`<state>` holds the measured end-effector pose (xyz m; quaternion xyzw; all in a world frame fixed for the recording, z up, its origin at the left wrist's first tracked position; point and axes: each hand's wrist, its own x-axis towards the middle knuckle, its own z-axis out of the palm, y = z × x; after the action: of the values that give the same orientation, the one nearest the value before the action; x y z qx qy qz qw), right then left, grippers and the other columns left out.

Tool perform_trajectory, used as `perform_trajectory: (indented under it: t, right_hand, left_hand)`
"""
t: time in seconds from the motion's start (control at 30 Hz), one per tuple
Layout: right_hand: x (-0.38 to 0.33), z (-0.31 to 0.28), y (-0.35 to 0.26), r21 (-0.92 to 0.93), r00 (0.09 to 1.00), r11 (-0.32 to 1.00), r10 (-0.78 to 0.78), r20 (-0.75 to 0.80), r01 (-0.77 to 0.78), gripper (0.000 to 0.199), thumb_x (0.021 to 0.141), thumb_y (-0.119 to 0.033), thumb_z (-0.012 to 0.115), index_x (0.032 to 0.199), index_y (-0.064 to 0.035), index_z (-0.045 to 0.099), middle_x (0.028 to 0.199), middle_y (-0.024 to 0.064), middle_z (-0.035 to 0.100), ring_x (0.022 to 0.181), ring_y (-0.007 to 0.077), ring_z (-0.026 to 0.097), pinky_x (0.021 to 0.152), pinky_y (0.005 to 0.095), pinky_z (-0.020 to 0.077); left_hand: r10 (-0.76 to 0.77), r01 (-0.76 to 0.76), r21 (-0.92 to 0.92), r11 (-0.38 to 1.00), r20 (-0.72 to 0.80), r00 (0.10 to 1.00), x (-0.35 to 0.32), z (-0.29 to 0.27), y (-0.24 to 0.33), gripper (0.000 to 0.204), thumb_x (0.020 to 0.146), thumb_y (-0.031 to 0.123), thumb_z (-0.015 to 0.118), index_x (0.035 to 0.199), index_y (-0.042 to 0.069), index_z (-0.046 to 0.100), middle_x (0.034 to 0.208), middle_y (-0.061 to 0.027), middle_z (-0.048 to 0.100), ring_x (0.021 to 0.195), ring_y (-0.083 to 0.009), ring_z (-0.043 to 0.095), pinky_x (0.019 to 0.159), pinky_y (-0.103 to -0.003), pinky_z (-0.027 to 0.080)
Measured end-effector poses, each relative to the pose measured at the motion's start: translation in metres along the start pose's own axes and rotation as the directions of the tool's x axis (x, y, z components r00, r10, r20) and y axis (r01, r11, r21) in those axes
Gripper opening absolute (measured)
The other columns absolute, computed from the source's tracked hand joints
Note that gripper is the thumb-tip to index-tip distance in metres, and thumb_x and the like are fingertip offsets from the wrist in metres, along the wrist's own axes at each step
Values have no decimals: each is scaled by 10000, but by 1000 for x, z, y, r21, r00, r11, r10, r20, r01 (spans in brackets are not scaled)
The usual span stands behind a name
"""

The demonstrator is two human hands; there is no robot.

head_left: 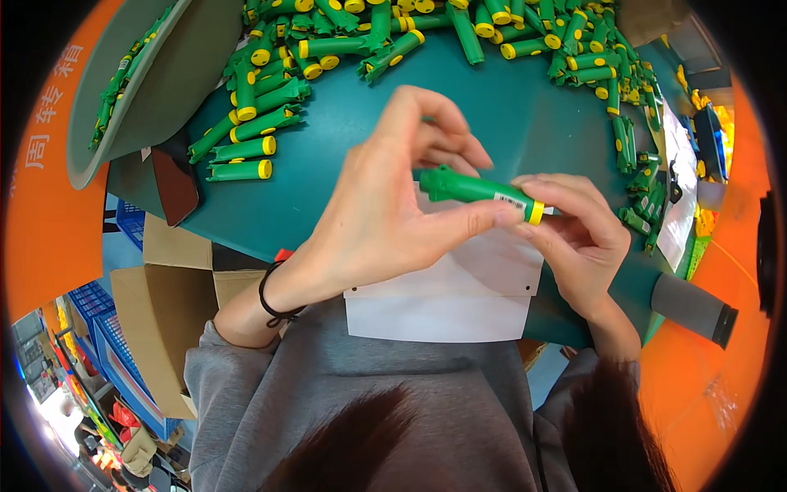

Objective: Peeling small barcoded stickers from a sheet and precisely applying them to green and yellow plastic toy components.

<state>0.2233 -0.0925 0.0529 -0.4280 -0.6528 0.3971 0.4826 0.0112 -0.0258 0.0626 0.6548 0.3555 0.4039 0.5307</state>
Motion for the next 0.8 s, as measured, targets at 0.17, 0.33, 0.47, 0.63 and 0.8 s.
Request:
perform_trajectory:
  t: [0.17,0.33,0.47,0.63,0.8]
  right_hand:
    - [-1,5,3,26,999,999,47,7,-47,397,838,118,711,1225,59,650,1223,172,636,1124,241,652,943,346,586]
    - [9,18,-6,217,980,963,179,-84,-157,537,812,115,738,1321,52,578,1239,155,643,1099,205,645,969,351,547]
    - [19,-14,-8,-196,974,954,226,-21,-226,569,741,-15,818,1278,-24,628,1242,125,620,1127,225,591,943,368,501]
    - [1,-38,11,-651,943,736,320,92,-186,443,709,-90,836,1116,-47,668,1101,76,616,1063,228,570,863,310,451]
    - [2,-22,20,-227,770,752,638,12,-620,253,821,-19,792,1032,-10,653,935,6,649,828,51,597,709,196,473]
  left_hand:
    - [-167,181,-11,983,340,926,-3,-6,-5,175,959,169,701,962,-1,659,831,-10,643,805,-45,552,709,-227,457]
    - [-140,117,94,989,300,944,-3,-9,-1,151,973,150,677,987,2,706,731,10,568,664,-35,451,556,-237,366]
    - [396,-226,596,771,-170,902,12,-85,-2,204,984,151,577,928,1,704,763,-40,648,680,-102,549,571,-259,424]
    - [698,156,866,476,-479,533,42,-185,15,362,1010,323,599,1135,6,723,978,-96,725,885,-151,666,800,-282,513]
    - [446,-439,678,590,180,877,13,-43,-15,236,812,153,782,1031,91,720,1048,-63,693,989,-272,637,818,-352,529]
